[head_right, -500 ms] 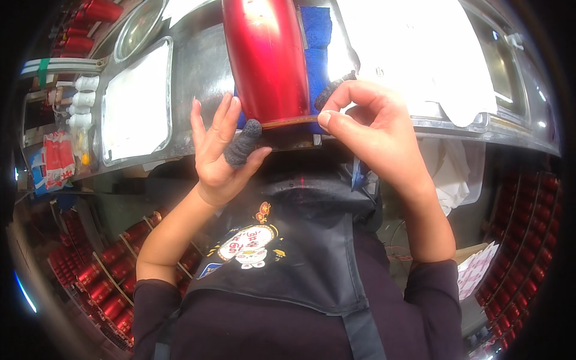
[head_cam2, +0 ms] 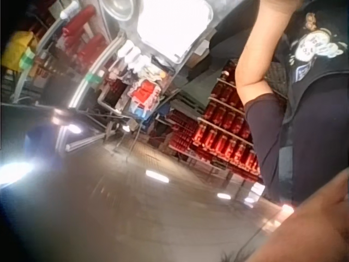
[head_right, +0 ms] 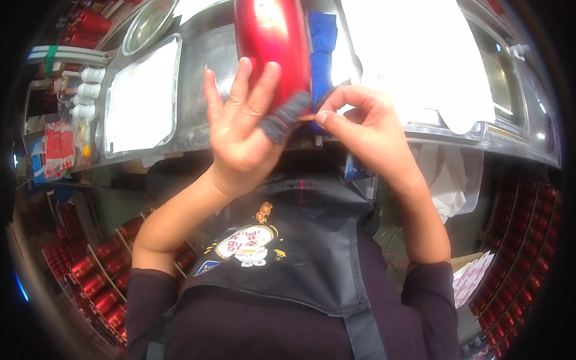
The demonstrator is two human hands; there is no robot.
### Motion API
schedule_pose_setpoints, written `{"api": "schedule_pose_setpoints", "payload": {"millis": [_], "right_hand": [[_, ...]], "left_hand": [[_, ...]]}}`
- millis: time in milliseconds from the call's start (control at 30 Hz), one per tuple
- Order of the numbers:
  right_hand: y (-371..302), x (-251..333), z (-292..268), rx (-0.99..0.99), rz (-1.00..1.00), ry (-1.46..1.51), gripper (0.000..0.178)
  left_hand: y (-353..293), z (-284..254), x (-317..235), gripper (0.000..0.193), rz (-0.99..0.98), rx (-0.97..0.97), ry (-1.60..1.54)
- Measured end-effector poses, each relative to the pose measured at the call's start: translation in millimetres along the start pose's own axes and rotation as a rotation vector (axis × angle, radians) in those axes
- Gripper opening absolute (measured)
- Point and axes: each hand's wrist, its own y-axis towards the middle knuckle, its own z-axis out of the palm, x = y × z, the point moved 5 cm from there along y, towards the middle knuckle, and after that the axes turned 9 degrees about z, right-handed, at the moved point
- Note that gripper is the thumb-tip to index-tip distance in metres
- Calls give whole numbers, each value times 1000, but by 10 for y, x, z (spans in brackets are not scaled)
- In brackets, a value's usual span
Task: The person picks up red cylindrical bottles, wipes them with a blue cloth, and applies gold crescent-shaped labels to the necks. The person handles each bottle one at a time, rotates it to align the label, and smooths it onto the surface.
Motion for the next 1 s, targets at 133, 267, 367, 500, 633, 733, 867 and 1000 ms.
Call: {"api": "schedule_pose_setpoints", "payload": {"millis": [133,267,367,500,633,733,867,1000], "right_hand": [[-5,-57,3,8,24,-25,10],[-20,-52,28,-38,38,3,10],[-50,-37,110,-132,6,104,18],[-53,105,311,-308,-254,-345,38],[-9,66,373,-334,-242,-280,48],[-9,-3,348,-278,-194,-162,45],[-15,-95,313,-201,-134,-22,37],[-4,-134,293,-137,-132,78,24]], "left_hand": [[-121,-14,169,58,-214,-112,-246],[-320,-88,200,55,-282,-73,-309],[-482,-199,181,54,-249,-22,-282],[-588,-158,136,49,-206,38,-239],[-556,-119,122,48,-193,41,-231],[-493,-136,100,46,-127,76,-184],[-389,-154,66,41,-64,94,-91],[-207,-159,19,36,-16,46,-47]]}}
